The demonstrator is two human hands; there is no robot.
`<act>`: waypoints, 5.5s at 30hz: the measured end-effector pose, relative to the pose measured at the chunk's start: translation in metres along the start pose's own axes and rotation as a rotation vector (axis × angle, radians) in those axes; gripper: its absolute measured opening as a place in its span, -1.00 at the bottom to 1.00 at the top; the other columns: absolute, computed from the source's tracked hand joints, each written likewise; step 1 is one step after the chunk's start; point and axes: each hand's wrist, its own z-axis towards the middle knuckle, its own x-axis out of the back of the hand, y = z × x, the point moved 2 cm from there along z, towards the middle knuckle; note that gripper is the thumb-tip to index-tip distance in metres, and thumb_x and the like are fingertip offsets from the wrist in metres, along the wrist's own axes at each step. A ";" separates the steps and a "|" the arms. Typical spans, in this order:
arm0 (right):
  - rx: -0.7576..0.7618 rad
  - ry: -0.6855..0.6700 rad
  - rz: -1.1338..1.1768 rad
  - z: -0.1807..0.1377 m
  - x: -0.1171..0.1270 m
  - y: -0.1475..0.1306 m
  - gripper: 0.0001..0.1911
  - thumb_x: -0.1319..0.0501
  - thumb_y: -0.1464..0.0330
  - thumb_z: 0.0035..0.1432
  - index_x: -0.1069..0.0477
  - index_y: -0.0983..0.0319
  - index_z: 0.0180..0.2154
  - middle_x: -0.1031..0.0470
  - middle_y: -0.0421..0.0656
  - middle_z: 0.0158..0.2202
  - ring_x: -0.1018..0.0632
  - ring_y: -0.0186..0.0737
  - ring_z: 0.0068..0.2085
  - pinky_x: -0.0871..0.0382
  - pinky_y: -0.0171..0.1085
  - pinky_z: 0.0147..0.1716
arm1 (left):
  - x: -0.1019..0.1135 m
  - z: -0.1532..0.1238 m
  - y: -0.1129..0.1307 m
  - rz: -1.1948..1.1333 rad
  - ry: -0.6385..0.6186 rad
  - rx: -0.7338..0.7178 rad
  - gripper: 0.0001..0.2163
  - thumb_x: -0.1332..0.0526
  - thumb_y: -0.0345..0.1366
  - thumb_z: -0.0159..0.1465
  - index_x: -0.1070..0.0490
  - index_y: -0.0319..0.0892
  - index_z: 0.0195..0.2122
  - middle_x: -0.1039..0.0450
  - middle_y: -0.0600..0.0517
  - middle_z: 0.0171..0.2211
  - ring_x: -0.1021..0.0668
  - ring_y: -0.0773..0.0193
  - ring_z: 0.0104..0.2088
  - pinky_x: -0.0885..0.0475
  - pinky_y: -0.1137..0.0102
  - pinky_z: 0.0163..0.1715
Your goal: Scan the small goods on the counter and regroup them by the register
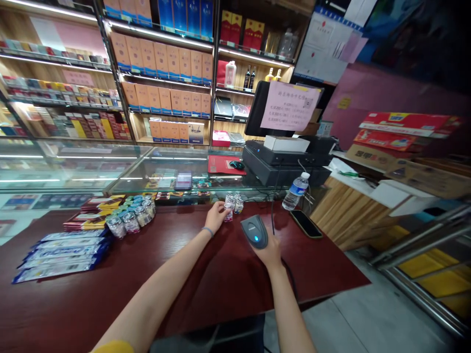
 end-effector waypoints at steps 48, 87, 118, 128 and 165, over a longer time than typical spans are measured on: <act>0.164 -0.043 -0.007 0.000 -0.010 -0.028 -0.63 -0.21 0.23 0.13 -0.34 0.23 -0.04 -0.59 -0.06 -0.29 -0.63 -0.06 -0.34 -0.51 -0.20 -0.37 | 0.155 -0.080 0.060 0.289 0.311 -0.151 -0.68 -0.39 -0.31 0.08 -0.46 -0.14 -0.12 -0.46 -0.03 -0.22 -0.52 0.21 -0.21 -0.40 0.25 -0.04; 0.349 -0.117 0.194 -0.001 -0.071 -0.135 -0.68 -0.17 0.30 0.14 -0.33 0.27 -0.06 -0.57 -0.06 -0.31 -0.62 -0.11 -0.38 -0.49 -0.23 -0.42 | 0.267 -0.138 0.098 0.728 0.526 -0.333 -0.70 -0.25 -0.21 0.25 -0.39 -0.11 0.00 -0.43 -0.06 -0.16 -0.49 0.14 -0.17 -0.40 0.24 -0.07; 0.519 -0.330 0.253 -0.006 -0.067 -0.154 -0.60 -0.13 0.35 0.02 -0.35 0.27 -0.05 -0.58 -0.04 -0.30 -0.61 -0.13 -0.34 -0.46 -0.24 -0.38 | 0.236 -0.129 0.083 -0.452 0.246 -0.019 -0.64 -0.34 -0.20 0.20 -0.34 -0.06 0.00 -0.37 -0.05 0.14 -0.46 0.19 0.10 -0.44 0.11 0.07; 0.503 -0.296 0.245 -0.006 -0.065 -0.152 -0.51 -0.14 0.35 0.00 -0.30 0.30 0.03 -0.59 0.00 -0.23 -0.63 -0.10 -0.31 -0.50 -0.22 -0.36 | 0.238 -0.130 0.082 -0.460 0.289 0.018 -0.64 -0.37 -0.21 0.16 -0.32 -0.09 -0.06 -0.43 -0.01 0.04 -0.53 0.25 -0.05 -0.50 0.18 -0.04; 0.147 0.027 -0.114 -0.006 0.014 0.025 -0.61 -0.20 0.25 0.12 -0.37 0.25 -0.02 -0.59 -0.03 -0.29 -0.62 -0.07 -0.35 -0.54 -0.19 -0.36 | -0.032 -0.029 -0.009 0.445 0.234 -0.152 -0.68 -0.43 -0.29 0.00 -0.36 -0.16 -0.26 -0.37 -0.01 -0.27 -0.45 0.16 -0.21 -0.33 0.27 -0.15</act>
